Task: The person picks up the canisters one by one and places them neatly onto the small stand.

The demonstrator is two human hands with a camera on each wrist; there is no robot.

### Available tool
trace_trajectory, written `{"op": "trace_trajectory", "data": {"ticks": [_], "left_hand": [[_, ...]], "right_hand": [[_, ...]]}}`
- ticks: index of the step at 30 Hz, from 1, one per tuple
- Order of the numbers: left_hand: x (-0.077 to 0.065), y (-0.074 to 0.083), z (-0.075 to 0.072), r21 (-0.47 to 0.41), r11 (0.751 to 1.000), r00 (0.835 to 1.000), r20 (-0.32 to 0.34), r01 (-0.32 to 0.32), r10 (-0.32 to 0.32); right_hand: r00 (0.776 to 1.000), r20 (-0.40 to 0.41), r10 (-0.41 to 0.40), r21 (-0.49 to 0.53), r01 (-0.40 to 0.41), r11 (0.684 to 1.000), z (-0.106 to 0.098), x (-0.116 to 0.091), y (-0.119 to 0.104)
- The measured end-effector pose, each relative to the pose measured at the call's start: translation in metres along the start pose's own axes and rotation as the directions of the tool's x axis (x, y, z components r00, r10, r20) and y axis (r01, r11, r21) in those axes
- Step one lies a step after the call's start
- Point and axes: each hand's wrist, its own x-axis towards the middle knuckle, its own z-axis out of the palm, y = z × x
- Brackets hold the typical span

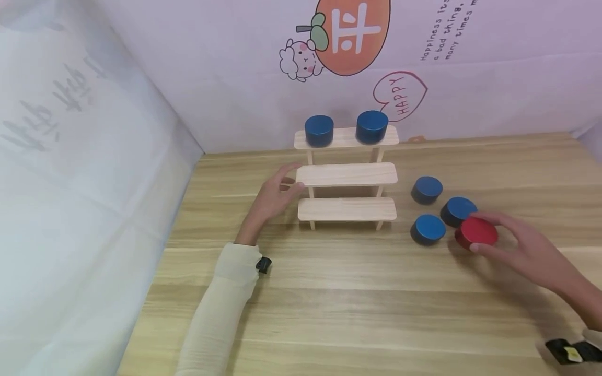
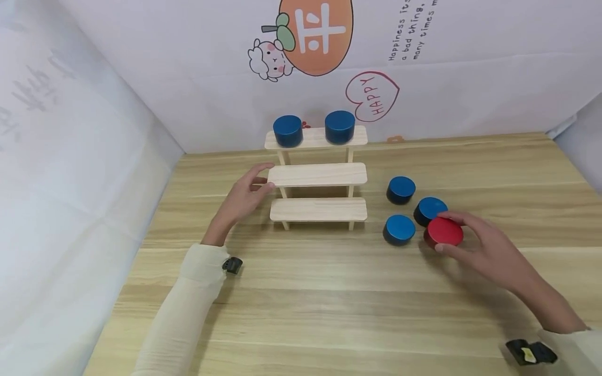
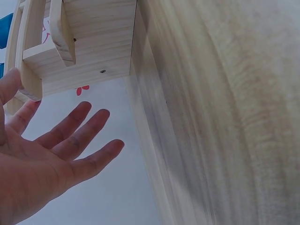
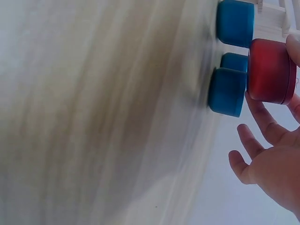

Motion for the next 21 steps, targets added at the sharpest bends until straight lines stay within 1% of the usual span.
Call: {"op": "trace_trajectory", "data": {"ticks": [5, 11, 16, 18, 21], "left_hand": [[0.001, -0.003, -0.003, -0.021, 1.000, 1.000, 0.000, -0.016, 0.016], [0.002, -0.001, -0.003, 0.001, 1.000, 1.000, -0.001, -0.017, 0.017], [0.001, -0.001, -0.003, -0.001, 1.000, 1.000, -0.001, -0.024, 0.024], [0.001, -0.001, -0.003, -0.002, 1.000, 1.000, -0.001, -0.018, 0.018], [0.001, 0.000, -0.003, 0.001, 1.000, 1.000, 0.001, -0.006, 0.006]], "right_hand": [[1.000, 0.007, 0.021, 0.011, -0.021, 1.000, -0.002, 0.006, -0.005], [0.999, 0.009, 0.035, -0.039, -0.035, 0.999, -0.008, 0.012, -0.011], [1.000, -0.008, 0.001, -0.035, -0.001, 0.999, -0.011, 0.022, -0.025], [1.000, -0.012, -0.015, -0.023, 0.015, 1.000, -0.010, 0.027, -0.031], [1.000, -0.013, -0.019, -0.019, 0.018, 1.000, -0.009, 0.034, -0.041]]}}
